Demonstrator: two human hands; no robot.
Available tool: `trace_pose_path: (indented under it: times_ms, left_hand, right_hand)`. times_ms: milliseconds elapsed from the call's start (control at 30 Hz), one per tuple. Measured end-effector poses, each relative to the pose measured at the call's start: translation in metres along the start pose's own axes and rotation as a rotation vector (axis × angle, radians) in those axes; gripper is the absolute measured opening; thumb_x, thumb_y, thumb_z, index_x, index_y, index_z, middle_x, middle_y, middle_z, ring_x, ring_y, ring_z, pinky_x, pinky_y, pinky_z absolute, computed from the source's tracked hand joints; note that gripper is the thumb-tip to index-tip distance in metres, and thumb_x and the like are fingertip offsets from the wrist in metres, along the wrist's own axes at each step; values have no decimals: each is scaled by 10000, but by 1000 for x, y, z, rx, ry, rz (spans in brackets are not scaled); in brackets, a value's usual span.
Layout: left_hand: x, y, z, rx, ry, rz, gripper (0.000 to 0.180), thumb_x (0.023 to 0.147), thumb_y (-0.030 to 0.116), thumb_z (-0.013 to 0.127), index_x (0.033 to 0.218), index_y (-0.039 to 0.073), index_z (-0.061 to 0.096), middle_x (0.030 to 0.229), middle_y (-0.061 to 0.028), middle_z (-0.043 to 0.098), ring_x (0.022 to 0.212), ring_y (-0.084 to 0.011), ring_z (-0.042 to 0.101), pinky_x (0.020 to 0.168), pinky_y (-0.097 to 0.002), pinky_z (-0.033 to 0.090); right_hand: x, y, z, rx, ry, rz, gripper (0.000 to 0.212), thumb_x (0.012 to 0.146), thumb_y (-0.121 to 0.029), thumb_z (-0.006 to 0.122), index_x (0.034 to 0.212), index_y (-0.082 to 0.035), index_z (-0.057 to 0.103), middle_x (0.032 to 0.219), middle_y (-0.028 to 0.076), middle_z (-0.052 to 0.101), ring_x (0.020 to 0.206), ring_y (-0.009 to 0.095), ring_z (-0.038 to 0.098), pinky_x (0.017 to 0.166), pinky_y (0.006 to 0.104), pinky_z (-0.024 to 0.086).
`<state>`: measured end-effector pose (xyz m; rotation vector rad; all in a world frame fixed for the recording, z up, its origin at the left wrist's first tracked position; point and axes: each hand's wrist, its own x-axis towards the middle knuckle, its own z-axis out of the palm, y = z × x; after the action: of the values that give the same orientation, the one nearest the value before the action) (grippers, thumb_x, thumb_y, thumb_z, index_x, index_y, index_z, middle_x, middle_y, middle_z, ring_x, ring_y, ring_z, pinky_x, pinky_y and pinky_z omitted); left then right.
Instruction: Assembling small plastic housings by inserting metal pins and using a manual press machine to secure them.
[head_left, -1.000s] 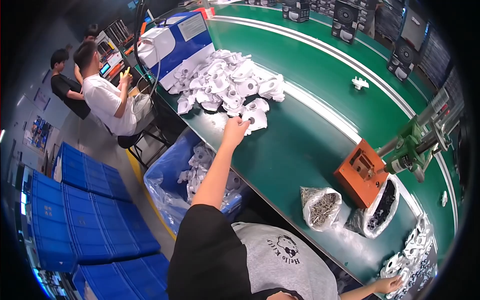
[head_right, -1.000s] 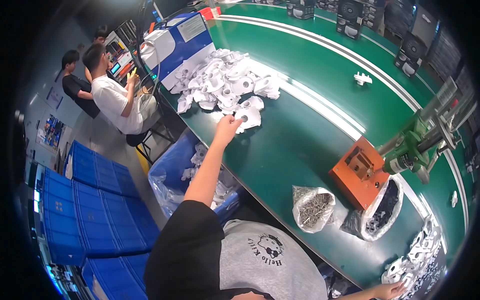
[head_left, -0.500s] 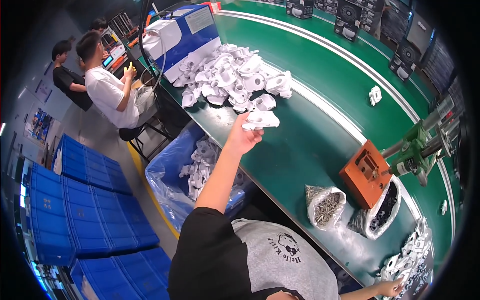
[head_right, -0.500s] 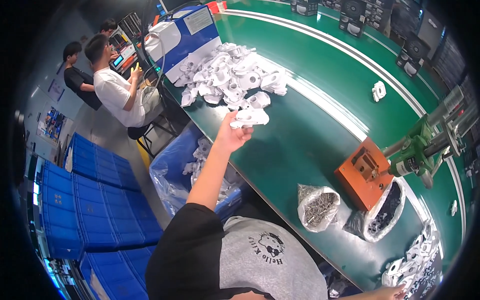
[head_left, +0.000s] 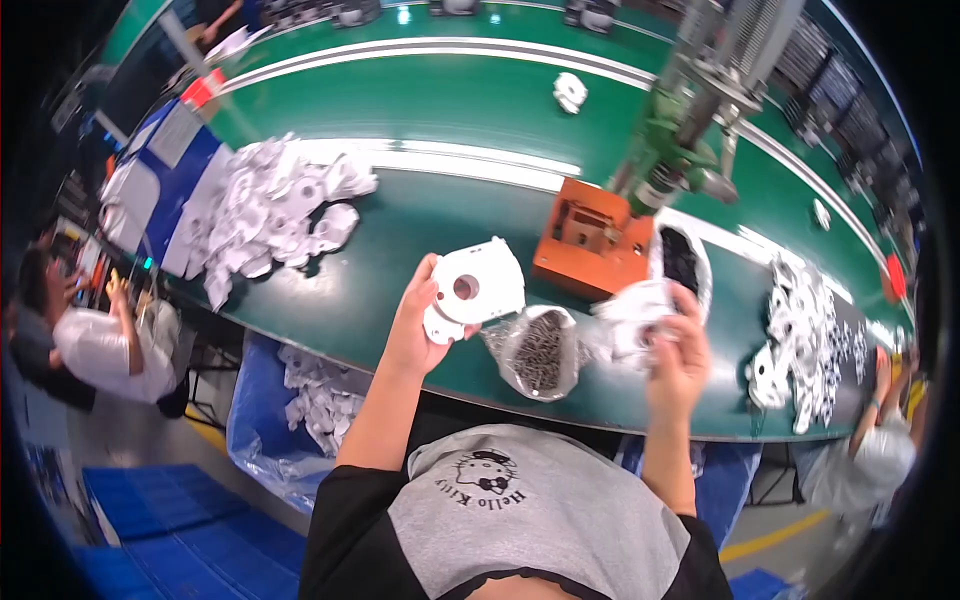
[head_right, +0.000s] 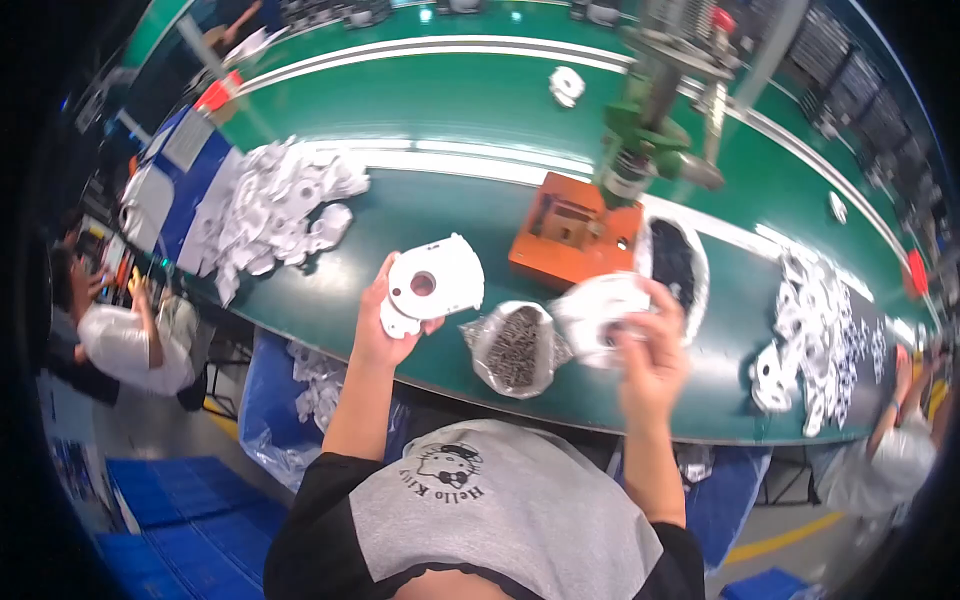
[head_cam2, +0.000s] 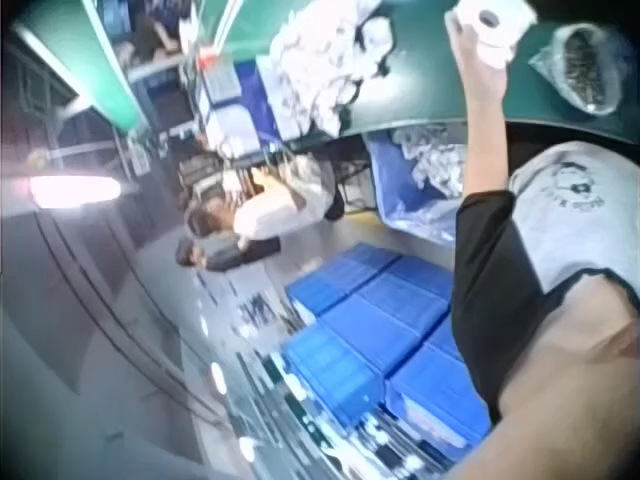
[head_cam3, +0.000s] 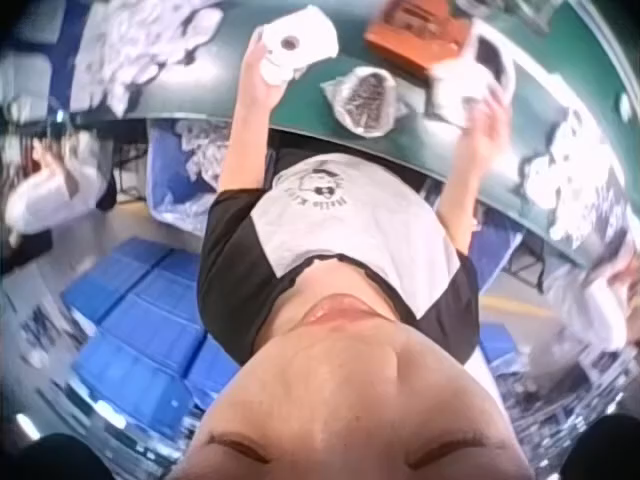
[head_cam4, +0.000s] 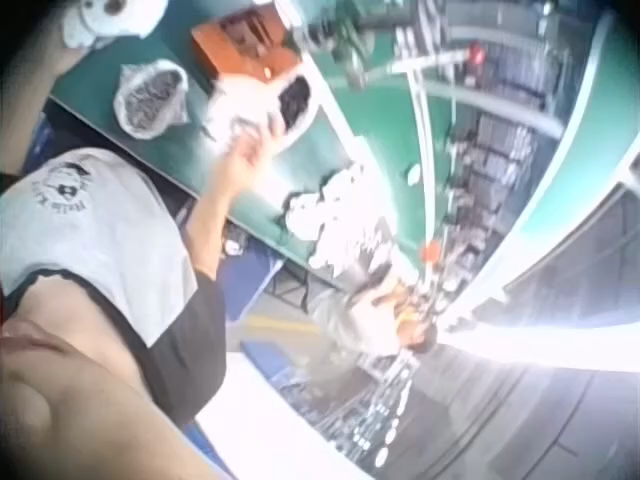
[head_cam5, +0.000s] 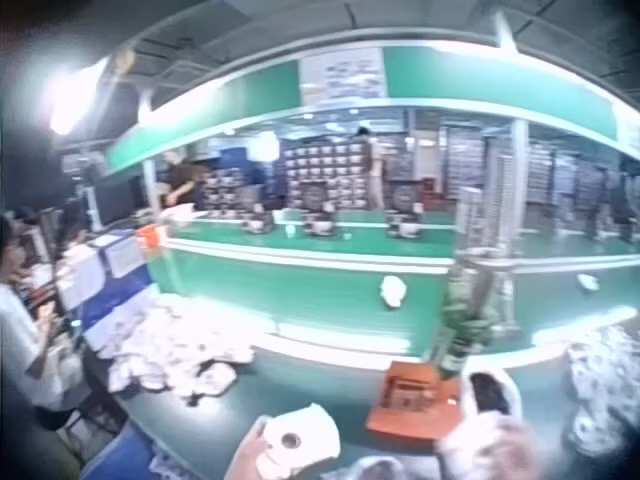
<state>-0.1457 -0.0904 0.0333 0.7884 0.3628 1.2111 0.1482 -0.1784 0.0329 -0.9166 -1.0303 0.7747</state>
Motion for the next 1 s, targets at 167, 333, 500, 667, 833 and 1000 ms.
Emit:
trace_pose_path:
  times_ms: [167, 333, 500, 667, 833, 1000]
  left_hand:
    - [-1, -13, 41, 48, 30, -315, 422, 873, 428, 534, 1087, 74, 452, 967, -91, 601, 710, -178, 608, 516, -314, 517]
    - [4, -20, 51, -6, -217, -467, 257, 920, 333, 500, 938, 85, 438, 844, -38, 564, 622, -85, 566, 423, -216, 439]
    - [-2, -31, 61, 70, -68, -374, 226, 924, 270, 527, 955, 59, 451, 878, -25, 548, 776, -63, 550, 629, -221, 473]
    - [-8, -49, 72, 793, -114, 261, 398, 714, 154, 804, 927, 38, 488, 1118, -124, 471, 867, -147, 533, 708, -289, 476]
    - [-6, -62, 74, 1111, -174, 497, 473, 639, 244, 869, 765, 57, 453, 1108, -155, 466, 913, -263, 538, 726, -343, 491]
    - [-9, -72, 71, 1160, -139, 587, 456, 646, 225, 865, 775, 53, 462, 1104, -168, 486, 936, -268, 555, 727, -340, 502]
  right_hand:
    - [10, -27, 54, 48, -374, -35, 203, 854, 69, 503, 1033, 45, 597, 1301, 235, 498, 1242, 299, 469, 984, 363, 415]
    - [11, -24, 52, 126, -505, 82, 234, 876, 63, 478, 1080, 50, 593, 1349, 231, 472, 1239, 271, 483, 1020, 359, 377]
    - [4, -7, 54, 48, -244, 3, 215, 905, 20, 456, 1089, 31, 567, 1379, 234, 443, 1212, 246, 500, 1000, 339, 397]
    - [6, 5, 64, 271, 36, 213, 438, 938, -43, 448, 1361, -64, 333, 1349, 185, 460, 1206, 240, 495, 986, 345, 429]
    - [-2, -2, 72, 222, -213, 311, 622, 888, 50, 440, 1452, -107, 229, 1433, 156, 356, 1255, 232, 436, 1022, 354, 381]
    - [-4, 12, 66, 190, -199, 326, 623, 878, 42, 454, 1447, -105, 248, 1435, 146, 350, 1261, 226, 423, 1027, 362, 378]
